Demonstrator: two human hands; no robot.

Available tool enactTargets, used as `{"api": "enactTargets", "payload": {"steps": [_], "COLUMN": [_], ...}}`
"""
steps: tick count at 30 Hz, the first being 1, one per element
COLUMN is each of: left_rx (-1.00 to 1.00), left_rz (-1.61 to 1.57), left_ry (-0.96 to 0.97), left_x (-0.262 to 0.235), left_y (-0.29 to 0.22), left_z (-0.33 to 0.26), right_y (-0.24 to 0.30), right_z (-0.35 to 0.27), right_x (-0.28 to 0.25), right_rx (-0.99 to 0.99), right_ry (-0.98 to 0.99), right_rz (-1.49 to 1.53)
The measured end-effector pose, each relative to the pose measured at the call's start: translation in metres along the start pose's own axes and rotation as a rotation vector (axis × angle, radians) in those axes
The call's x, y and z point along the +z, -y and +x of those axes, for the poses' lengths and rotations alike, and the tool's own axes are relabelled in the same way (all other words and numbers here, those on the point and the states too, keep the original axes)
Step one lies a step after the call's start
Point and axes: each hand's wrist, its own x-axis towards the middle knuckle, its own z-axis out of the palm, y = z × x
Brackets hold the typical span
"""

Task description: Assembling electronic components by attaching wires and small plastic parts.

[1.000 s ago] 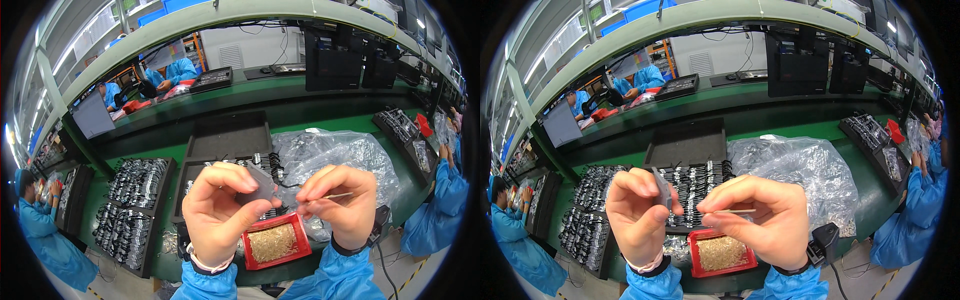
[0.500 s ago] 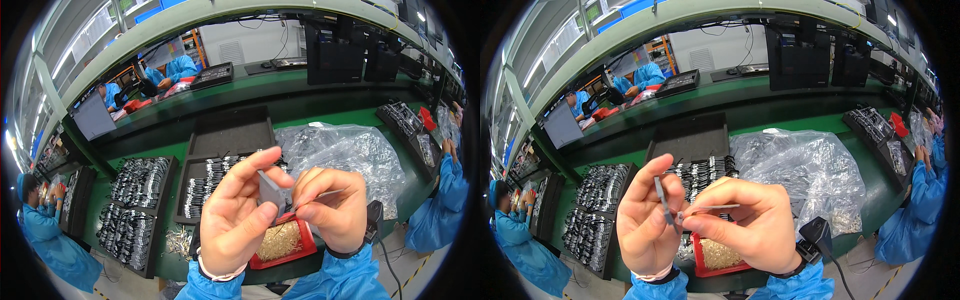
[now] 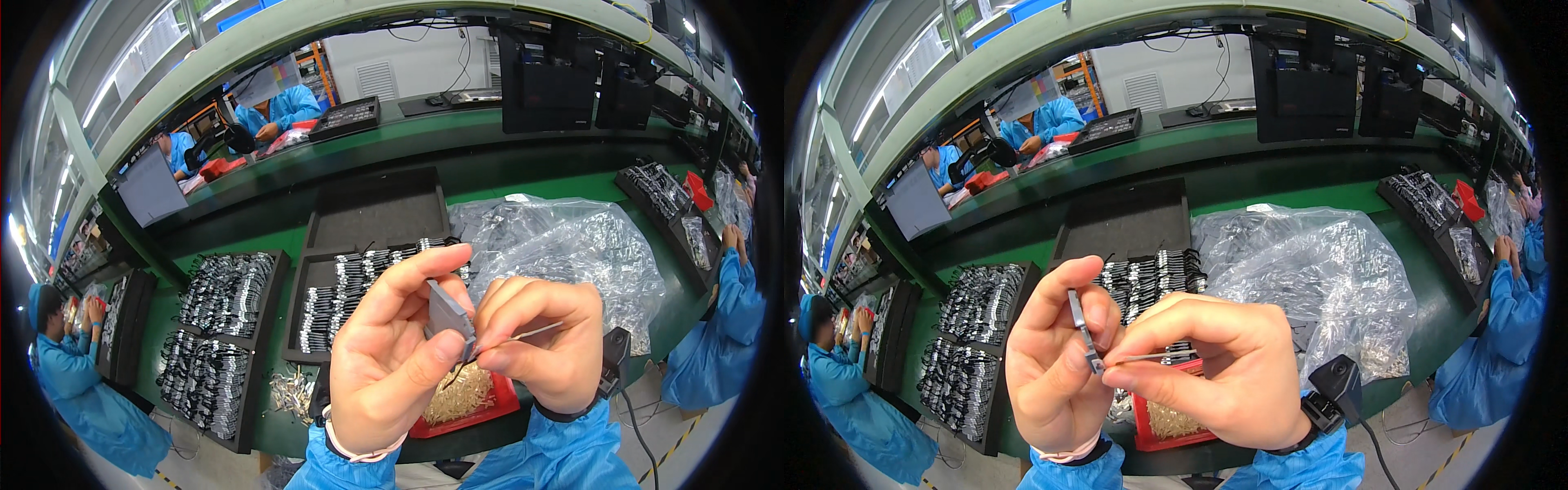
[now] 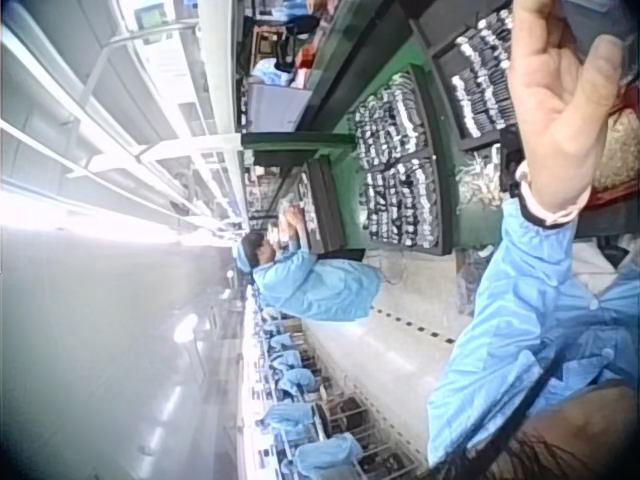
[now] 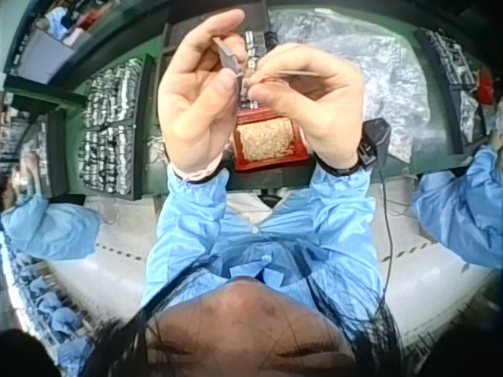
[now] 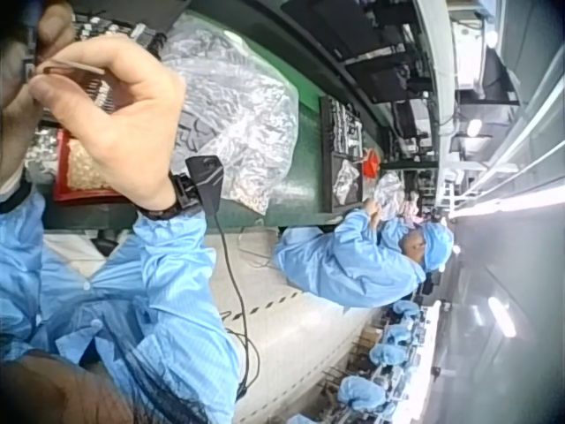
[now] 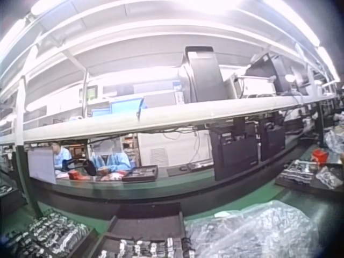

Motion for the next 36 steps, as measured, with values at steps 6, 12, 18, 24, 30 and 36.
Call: {"api": "enactTargets", "payload": {"steps": [6,12,18,24,30,36], "left_rx": [-0.015,-0.017,-0.011,0.014,0.039,0.044], "left_rz": [0.003,0.028,0.070,0.095,0.134,0.151], "left_ry": [0.009,0.015,-0.009,-0.011,-0.026,-0.015], "left_x": [0.0006,0.0001,0.0015,0.0010,0.0034,0.0032], "left_y": [-0.0006,-0.0003,-0.0005,0.0010,0.0029,0.0028], "left_z": [-0.0004,0.0000,-0.0003,-0.0013,-0.0028,-0.0026], "right_y": [0.0006,0.0003,0.0004,0.0002,-0.0001,0.0005], "right_z": [0.0004,0.0000,0.0005,-0.0010,-0.0028,-0.0023], "right_x": [-0.0014,-0.0014,-0.0004,0.0008,0.0030,0.0005], "right_rx": [0.006,0.020,0.015,0.015,0.019,0.033], "right_ry": [0.013,0.001,0.000,-0.020,-0.049,-0.042], "right_rz": [-0.029,-0.029,-0.038,-0.058,-0.047,-0.033]}}
